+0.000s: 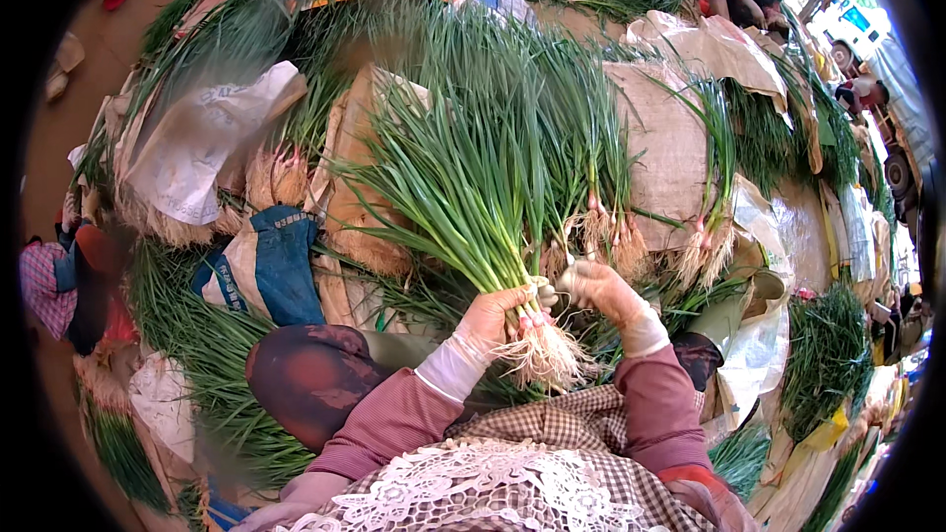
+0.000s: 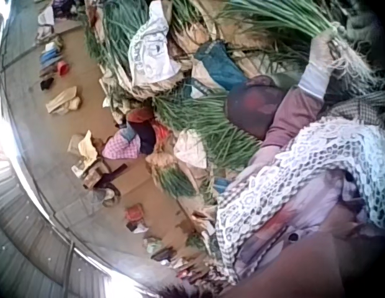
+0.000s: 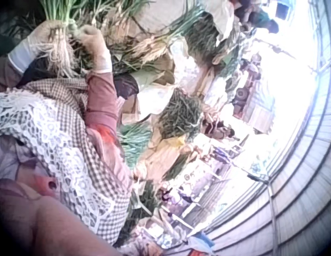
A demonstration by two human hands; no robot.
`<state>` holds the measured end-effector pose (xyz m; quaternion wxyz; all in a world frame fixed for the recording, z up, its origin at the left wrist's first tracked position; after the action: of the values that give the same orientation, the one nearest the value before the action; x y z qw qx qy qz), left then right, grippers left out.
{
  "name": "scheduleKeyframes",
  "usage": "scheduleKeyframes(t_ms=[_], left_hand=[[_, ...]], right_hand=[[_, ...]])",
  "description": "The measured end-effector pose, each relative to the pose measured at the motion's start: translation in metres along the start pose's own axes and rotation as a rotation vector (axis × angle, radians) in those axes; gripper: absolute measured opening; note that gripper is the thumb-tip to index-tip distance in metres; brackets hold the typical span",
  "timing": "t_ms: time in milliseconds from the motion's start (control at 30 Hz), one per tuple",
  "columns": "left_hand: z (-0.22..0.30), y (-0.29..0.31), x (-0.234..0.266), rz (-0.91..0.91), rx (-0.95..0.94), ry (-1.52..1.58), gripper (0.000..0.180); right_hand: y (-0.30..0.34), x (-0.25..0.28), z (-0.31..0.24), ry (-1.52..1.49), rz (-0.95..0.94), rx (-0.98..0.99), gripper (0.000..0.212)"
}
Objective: The person sits on the floor and sorts through large piles of green onions, grouping individual stalks into bunches by hand.
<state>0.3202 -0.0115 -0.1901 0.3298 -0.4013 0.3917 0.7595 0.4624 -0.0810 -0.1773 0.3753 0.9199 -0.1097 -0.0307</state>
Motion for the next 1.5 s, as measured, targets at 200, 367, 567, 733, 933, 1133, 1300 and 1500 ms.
scheduleKeyframes(t_ms=[200, 367, 567, 733, 933, 1133, 1300, 1500], left_hand=[[0.003, 0.006, -0.008, -0.103, -0.030, -0.098, 0.030], [0.013, 0.012, -0.014, -0.243, -0.033, 0.003, 0.029], [0.020, 0.015, -0.022, -0.335, -0.068, -0.084, 0.030], [0.031, 0.023, -0.040, -0.406, -0.080, -0.069, 0.026], [0.061, 0.050, -0.069, -0.785, -0.214, 0.394, 0.014], [0.084, 0.063, -0.086, -0.761, -0.397, 0.438, 0.017], [0.087, 0.080, -0.093, -0.906, -0.383, 0.405, 0.016], [0.091, 0.077, -0.098, -0.953, -0.349, 0.424, 0.015]], right_hand=[[-0.007, -0.044, -0.035, -0.648, 0.000, 0.059, 0.020], [-0.011, -0.052, -0.018, -0.993, -0.187, 0.004, 0.037], [-0.003, -0.055, -0.036, -0.894, -0.321, 0.005, 0.045], [0.016, -0.059, -0.047, -0.392, 0.130, 0.457, 0.030], [0.004, -0.063, -0.056, 0.894, 0.494, 0.179, 0.028], [-0.015, -0.052, -0.026, 0.657, 0.145, 0.122, 0.040], [-0.009, -0.056, -0.105, 0.148, 0.316, 0.553, 0.010], [0.010, -0.089, -0.150, -0.067, 0.029, 0.780, 0.014]])
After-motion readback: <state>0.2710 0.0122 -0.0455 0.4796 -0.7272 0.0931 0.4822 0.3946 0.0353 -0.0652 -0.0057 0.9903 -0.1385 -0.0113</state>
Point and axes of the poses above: each hand's wrist, its own y-axis away from the middle knuckle, its own x-axis out of the back of the hand, z = x × y, the point moved 4 cm from there along -y, towards the middle knuckle, and after that the axes turned 15 degrees about -x, right-handed, at the moved point
